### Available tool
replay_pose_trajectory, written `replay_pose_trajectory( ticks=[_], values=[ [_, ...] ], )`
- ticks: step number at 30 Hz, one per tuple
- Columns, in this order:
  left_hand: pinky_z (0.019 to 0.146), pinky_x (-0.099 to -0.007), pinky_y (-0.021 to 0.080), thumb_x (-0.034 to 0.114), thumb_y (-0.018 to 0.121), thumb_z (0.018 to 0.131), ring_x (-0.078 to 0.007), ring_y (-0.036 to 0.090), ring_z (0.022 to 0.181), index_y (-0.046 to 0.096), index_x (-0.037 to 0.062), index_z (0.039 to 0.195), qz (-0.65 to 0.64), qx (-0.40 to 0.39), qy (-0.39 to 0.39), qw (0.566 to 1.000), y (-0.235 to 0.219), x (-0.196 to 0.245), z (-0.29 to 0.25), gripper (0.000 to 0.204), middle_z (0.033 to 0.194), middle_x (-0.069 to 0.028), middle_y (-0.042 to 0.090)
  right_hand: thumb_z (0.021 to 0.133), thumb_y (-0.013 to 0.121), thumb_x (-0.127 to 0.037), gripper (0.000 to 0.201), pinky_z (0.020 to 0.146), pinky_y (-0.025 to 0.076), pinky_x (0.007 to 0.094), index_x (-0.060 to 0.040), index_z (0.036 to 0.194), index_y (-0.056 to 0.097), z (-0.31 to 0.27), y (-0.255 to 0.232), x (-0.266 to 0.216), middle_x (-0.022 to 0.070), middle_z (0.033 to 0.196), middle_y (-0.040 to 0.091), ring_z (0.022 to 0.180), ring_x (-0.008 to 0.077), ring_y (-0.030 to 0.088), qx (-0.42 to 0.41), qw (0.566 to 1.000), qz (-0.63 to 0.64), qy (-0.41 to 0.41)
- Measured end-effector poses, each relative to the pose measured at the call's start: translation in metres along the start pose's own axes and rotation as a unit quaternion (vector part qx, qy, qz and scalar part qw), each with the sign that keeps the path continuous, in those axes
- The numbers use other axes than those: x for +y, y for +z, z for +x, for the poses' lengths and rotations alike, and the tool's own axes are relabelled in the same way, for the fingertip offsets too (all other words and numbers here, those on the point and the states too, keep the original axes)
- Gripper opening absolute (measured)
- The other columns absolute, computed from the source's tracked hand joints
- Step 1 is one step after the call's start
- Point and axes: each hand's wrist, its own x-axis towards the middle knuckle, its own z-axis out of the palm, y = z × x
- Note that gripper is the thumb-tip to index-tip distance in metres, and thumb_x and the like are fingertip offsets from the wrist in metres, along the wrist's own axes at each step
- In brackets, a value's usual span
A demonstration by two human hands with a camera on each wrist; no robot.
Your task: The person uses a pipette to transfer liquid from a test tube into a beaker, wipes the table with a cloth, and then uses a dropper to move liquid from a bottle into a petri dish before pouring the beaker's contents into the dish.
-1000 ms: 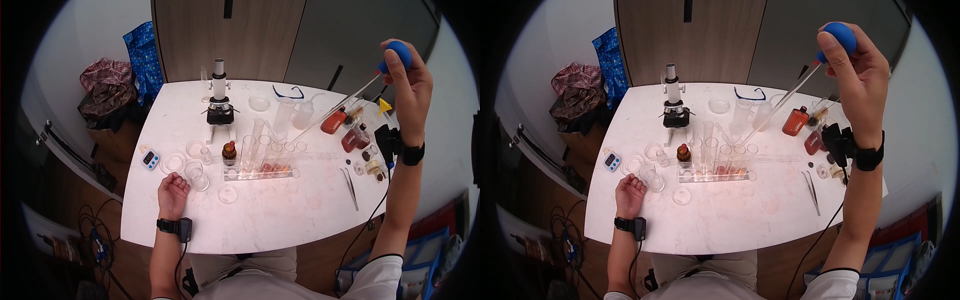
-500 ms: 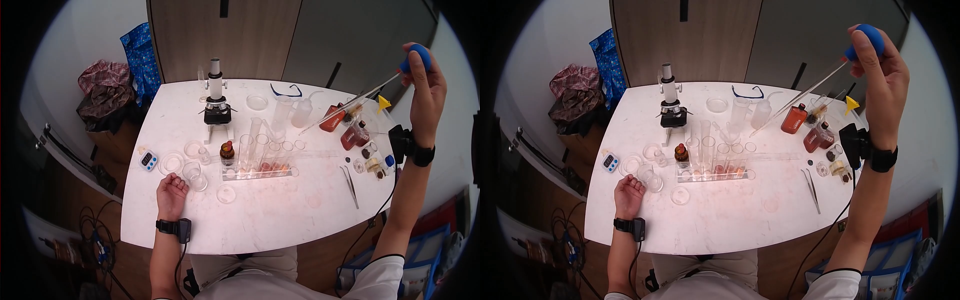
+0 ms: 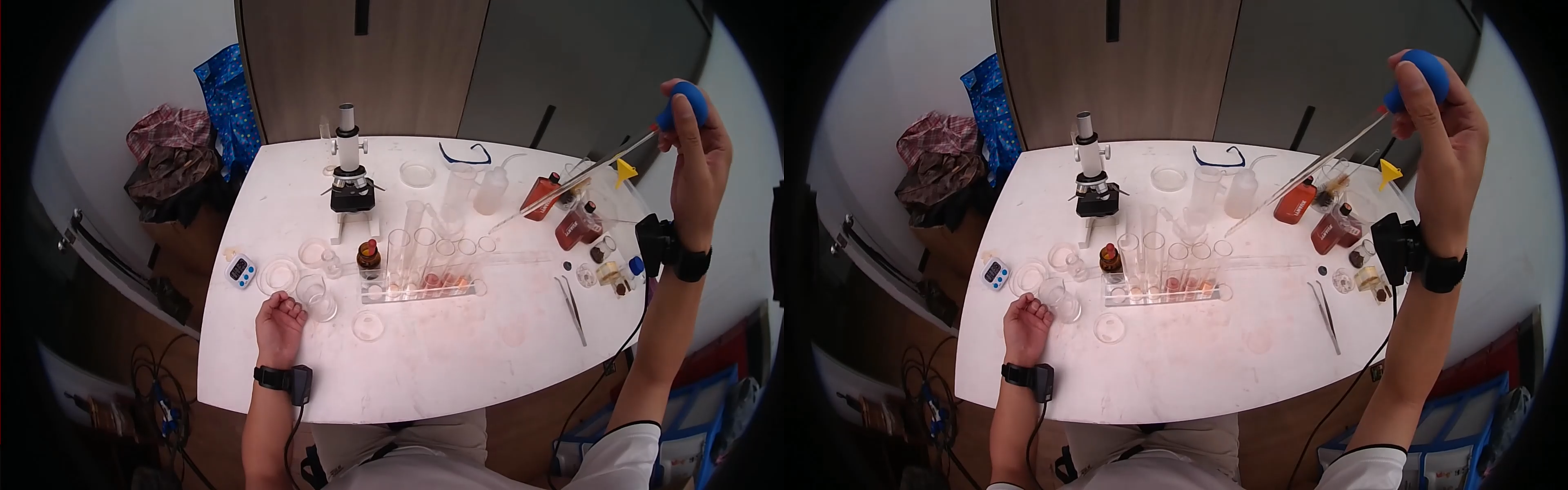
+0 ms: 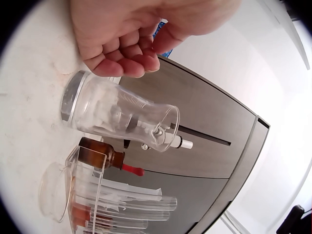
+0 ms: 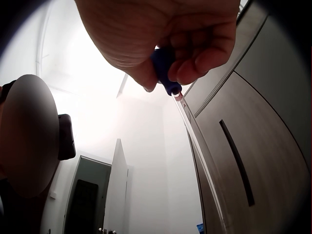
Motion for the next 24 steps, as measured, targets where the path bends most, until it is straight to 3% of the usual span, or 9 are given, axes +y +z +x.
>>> replay_pose_trajectory(
  ticks=[8, 11, 13, 16, 19, 24],
  values=[
    [0.073, -0.0316, 0.046, 0.012, 0.05, 0.09, -0.0158, 0.051, 0.072, 0.057, 0.0077, 0.087, 0.038, 0.03, -0.028, 0.998, 0.011, 0.006, 0.001, 0.009, 0.073, -0.0015, 0.053, 0.091, 0.068, -0.042, 0.041, 0.064, 0.048, 0.0218, -0.005, 0.108, 0.07, -0.002, -0.004, 0.004, 0.0047, 0.096, 0.07, 0.074, 0.0107, 0.065, -0.003, 1.0, -0.002, -0.003],
    [0.075, -0.0317, 0.046, 0.006, 0.05, 0.083, -0.0162, 0.05, 0.072, 0.054, 0.0079, 0.086, 0.033, -0.003, -0.037, 0.999, 0.007, 0.005, 0.004, 0.006, 0.074, -0.0023, 0.052, 0.09, 0.069, -0.042, 0.042, 0.064, 0.048, 0.0214, -0.0044, 0.108, 0.069, -0.003, 0.001, 0.001, 0.0046, 0.096, 0.07, 0.074, 0.0109, 0.065, 0.0, 1.0, 0.021, 0.0],
    [0.076, -0.0315, 0.046, 0.0, 0.048, 0.075, -0.0166, 0.049, 0.072, 0.052, 0.008, 0.087, 0.039, -0.002, -0.017, 0.999, 0.011, 0.005, 0.001, 0.015, 0.075, -0.0025, 0.051, 0.09, 0.07, -0.043, 0.042, 0.063, 0.047, 0.021, -0.0045, 0.108, 0.069, -0.006, 0.005, 0.001, 0.0047, 0.094, 0.069, 0.073, 0.0108, 0.065, -0.01, 1.0, 0.024, 0.008],
    [0.073, -0.0289, 0.044, -0.004, 0.048, 0.07, -0.0152, 0.048, 0.074, 0.052, 0.0086, 0.089, 0.02, -0.047, -0.022, 0.998, 0.007, 0.007, -0.002, 0.023, 0.078, -0.0017, 0.05, 0.09, 0.07, -0.042, 0.042, 0.062, 0.047, 0.0205, -0.0047, 0.108, 0.069, -0.008, 0.011, 0.003, 0.0046, 0.092, 0.068, 0.073, 0.0107, 0.065, -0.02, 0.999, 0.029, 0.025],
    [0.07, -0.0282, 0.043, -0.006, 0.047, 0.065, -0.0144, 0.047, 0.069, 0.051, 0.0084, 0.088, 0.019, -0.044, -0.015, 0.999, 0.005, 0.005, -0.002, 0.028, 0.076, -0.0013, 0.049, 0.089, 0.071, -0.042, 0.042, 0.061, 0.047, 0.0203, -0.0049, 0.107, 0.069, -0.01, 0.017, 0.005, 0.0041, 0.089, 0.067, 0.073, 0.0102, 0.065, -0.031, 0.999, 0.02, 0.034],
    [0.066, -0.0274, 0.042, -0.006, 0.047, 0.065, -0.0129, 0.044, 0.062, 0.052, 0.0079, 0.088, 0.017, -0.045, -0.034, 0.998, 0.005, 0.008, -0.003, 0.027, 0.073, -0.0004, 0.048, 0.09, 0.071, -0.039, 0.038, 0.06, 0.047, 0.0191, -0.0042, 0.105, 0.068, -0.015, 0.035, 0.008, 0.0021, 0.084, 0.065, 0.071, 0.0077, 0.063, -0.041, 0.998, 0.038, 0.036]
  ],
)
